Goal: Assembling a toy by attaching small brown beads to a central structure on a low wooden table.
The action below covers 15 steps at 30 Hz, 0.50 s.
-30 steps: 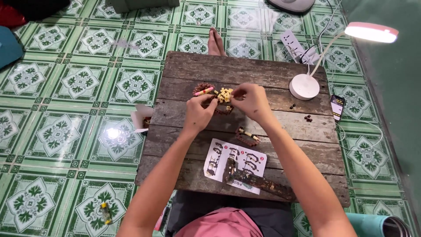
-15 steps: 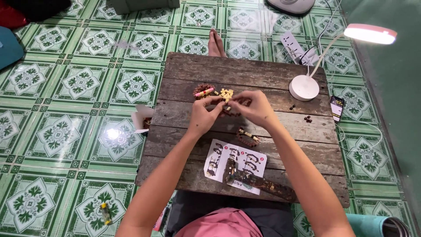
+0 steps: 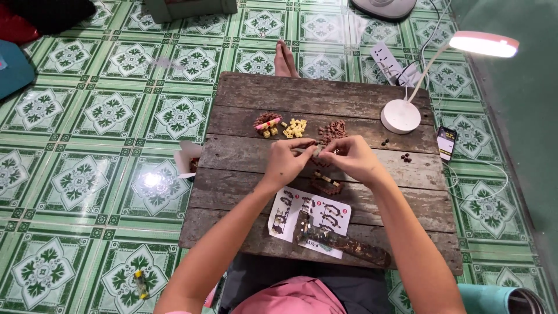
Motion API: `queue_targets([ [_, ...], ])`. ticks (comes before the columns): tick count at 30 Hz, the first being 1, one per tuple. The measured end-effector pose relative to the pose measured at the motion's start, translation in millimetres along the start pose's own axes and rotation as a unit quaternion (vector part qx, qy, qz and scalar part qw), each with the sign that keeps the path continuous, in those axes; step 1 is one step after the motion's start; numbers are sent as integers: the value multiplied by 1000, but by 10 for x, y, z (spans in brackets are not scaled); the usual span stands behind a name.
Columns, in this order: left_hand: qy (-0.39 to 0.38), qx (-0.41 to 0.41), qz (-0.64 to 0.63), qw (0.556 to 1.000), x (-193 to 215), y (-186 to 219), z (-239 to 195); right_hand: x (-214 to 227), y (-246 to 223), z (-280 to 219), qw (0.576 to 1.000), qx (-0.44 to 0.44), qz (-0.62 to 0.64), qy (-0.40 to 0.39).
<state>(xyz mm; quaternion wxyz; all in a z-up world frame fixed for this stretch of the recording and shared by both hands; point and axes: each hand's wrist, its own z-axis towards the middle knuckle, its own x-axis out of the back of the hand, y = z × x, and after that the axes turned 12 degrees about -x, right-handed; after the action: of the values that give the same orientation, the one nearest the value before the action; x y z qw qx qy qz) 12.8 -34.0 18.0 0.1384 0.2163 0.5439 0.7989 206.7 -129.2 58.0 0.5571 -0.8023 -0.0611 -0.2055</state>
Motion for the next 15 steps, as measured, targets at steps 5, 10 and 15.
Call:
queue_targets([
  [5, -5, 15, -45, 999, 3, 39, 55, 146, 140, 223, 995, 35, 74, 54],
  [10, -49, 25, -66, 996, -77, 229, 74, 234, 455, 449, 972, 2, 222, 81],
  [15, -64, 52, -125, 989, -253, 66, 172, 232, 589, 464, 958, -35, 280, 47],
])
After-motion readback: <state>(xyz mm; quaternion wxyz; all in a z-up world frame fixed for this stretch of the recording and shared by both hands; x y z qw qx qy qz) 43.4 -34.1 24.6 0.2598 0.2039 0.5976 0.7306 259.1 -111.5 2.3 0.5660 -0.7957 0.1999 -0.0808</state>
